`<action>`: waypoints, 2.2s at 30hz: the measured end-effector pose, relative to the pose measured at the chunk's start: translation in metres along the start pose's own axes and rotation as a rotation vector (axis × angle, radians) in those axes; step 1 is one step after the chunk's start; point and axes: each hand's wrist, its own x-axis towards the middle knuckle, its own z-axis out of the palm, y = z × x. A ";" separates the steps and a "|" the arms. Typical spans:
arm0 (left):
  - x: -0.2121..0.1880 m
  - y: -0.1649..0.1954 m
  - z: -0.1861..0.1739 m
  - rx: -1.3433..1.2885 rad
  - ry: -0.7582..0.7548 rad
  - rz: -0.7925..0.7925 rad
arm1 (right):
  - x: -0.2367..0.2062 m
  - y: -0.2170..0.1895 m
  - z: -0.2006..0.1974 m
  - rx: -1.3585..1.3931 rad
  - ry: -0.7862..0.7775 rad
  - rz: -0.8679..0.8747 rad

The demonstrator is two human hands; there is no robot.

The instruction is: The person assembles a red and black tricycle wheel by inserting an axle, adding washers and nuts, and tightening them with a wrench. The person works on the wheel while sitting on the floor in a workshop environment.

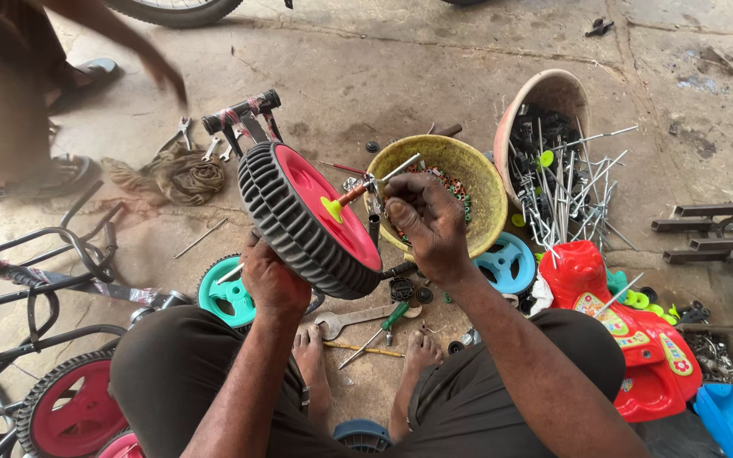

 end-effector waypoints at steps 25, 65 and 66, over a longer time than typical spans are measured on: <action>0.003 0.010 -0.018 0.012 0.034 0.004 | 0.006 0.004 0.000 -0.034 -0.147 0.190; -0.005 0.035 0.004 0.307 0.524 -0.012 | -0.004 0.012 0.035 0.490 -0.156 0.677; -0.005 0.034 0.004 0.232 0.501 -0.012 | -0.003 0.015 0.034 0.545 -0.152 0.661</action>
